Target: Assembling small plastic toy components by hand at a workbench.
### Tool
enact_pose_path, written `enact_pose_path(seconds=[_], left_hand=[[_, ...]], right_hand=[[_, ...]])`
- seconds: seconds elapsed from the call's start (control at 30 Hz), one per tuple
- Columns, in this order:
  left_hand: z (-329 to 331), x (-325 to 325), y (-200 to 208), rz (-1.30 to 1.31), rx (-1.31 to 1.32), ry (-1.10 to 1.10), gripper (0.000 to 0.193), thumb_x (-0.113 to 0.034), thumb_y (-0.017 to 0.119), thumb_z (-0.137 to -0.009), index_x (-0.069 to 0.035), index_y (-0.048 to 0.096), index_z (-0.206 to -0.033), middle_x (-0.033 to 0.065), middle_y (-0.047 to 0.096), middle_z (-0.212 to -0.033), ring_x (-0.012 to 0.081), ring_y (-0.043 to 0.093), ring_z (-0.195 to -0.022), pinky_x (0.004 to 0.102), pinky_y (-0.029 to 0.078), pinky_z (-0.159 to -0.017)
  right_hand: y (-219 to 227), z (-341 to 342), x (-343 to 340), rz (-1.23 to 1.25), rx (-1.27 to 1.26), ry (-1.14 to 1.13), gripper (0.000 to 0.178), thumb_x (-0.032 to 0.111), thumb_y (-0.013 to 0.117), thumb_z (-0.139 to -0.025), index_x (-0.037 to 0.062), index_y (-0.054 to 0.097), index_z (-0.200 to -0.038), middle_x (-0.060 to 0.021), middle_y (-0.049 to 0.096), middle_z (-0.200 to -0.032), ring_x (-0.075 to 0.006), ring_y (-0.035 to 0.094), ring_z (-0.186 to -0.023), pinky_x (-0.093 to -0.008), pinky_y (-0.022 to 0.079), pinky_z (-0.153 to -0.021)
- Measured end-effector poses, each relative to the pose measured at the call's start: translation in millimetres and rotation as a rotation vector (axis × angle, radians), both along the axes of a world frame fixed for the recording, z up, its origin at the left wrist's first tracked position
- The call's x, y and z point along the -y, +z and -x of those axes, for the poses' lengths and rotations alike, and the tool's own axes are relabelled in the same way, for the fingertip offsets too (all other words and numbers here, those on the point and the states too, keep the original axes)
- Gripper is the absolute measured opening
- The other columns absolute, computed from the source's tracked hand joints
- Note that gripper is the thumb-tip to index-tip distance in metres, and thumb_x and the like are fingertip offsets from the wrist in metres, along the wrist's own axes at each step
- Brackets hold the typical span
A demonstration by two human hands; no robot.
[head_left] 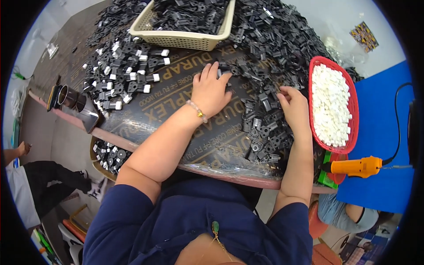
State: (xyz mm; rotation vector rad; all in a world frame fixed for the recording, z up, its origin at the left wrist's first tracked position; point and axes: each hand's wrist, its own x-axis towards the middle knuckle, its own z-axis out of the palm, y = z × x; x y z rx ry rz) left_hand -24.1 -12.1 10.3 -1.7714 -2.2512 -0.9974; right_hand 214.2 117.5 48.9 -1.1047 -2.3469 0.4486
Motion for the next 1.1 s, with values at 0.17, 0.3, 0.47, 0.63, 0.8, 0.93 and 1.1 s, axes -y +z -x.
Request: enact_pose_path(seconds=[0.17,0.3,0.47,0.63,0.8,0.93,1.1], left_hand=[[12.1,-0.7,-4.3,0.087,-0.085,-0.144,0.034,-0.012,0.077,-0.077,-0.01,0.072,-0.11,0.0165,0.058,-0.134,0.0343,0.057,-0.121,0.042,0.051,-0.098],[6.9,-1.8,11.5,0.069,-0.019,-0.13,0.03,-0.014,0.073,-0.083,-0.009,0.07,-0.112,0.0134,0.064,-0.123,0.0342,0.063,-0.108,0.0393,0.051,-0.093],[3.9,-6.7,13.5,-0.16,0.635,-0.229,0.025,-0.021,0.06,-0.097,-0.008,0.066,-0.118,0.0112,0.069,-0.109,0.024,0.066,-0.096,0.0353,0.051,-0.084],[3.7,-5.8,14.2,-0.039,1.804,-0.574,0.035,-0.026,0.04,-0.107,-0.004,0.056,-0.128,0.0137,0.068,-0.117,0.0216,0.068,-0.096,0.0319,0.053,-0.083],[5.9,-12.0,0.8,-0.067,2.025,-0.582,0.029,-0.02,0.041,-0.106,-0.003,0.056,-0.124,0.0169,0.066,-0.123,0.0214,0.07,-0.097,0.0296,0.056,-0.077],[13.1,-12.5,4.4,-0.099,2.086,-0.617,0.029,-0.017,0.044,-0.104,-0.003,0.051,-0.129,0.0169,0.066,-0.123,0.0218,0.07,-0.096,0.0307,0.058,-0.078],[-0.1,-6.3,18.3,-0.173,1.94,-0.624,0.041,0.006,0.056,-0.092,-0.002,0.051,-0.132,0.0131,0.057,-0.132,0.0234,0.059,-0.124,0.0316,0.054,-0.094]], right_hand=[[15.8,-5.3,8.5,0.052,0.183,0.009,0.021,0.007,0.07,-0.086,-0.0022,0.069,-0.104,-0.0176,0.072,-0.093,-0.0296,0.069,-0.082,-0.0378,0.054,-0.077],[13.0,-13.2,7.6,0.053,0.182,0.063,0.02,0.006,0.071,-0.085,-0.0019,0.069,-0.103,-0.0177,0.071,-0.089,-0.0321,0.069,-0.083,-0.0391,0.053,-0.078],[3.3,-2.5,13.0,0.056,0.232,0.109,0.018,0.006,0.072,-0.083,-0.0012,0.067,-0.099,-0.0161,0.07,-0.088,-0.0333,0.068,-0.084,-0.0402,0.053,-0.078],[-15.3,15.3,16.9,0.089,0.107,0.138,0.04,0.002,0.076,-0.078,0.004,0.056,-0.113,-0.0139,0.065,-0.089,-0.0342,0.066,-0.085,-0.0422,0.052,-0.076],[-14.2,15.0,12.0,0.239,0.068,0.065,0.053,0.002,0.079,-0.077,0.0059,0.053,-0.122,-0.0095,0.065,-0.087,-0.0225,0.064,-0.075,-0.0344,0.052,-0.07],[4.8,-2.4,5.4,0.203,-0.051,0.03,0.041,0.0,0.074,-0.084,0.0036,0.056,-0.121,-0.0107,0.069,-0.09,-0.018,0.065,-0.076,-0.0321,0.053,-0.074],[19.8,-25.4,5.2,0.157,0.276,0.046,0.03,0.005,0.079,-0.075,0.0004,0.065,-0.101,-0.0118,0.067,-0.082,-0.0251,0.065,-0.075,-0.0358,0.051,-0.069]])
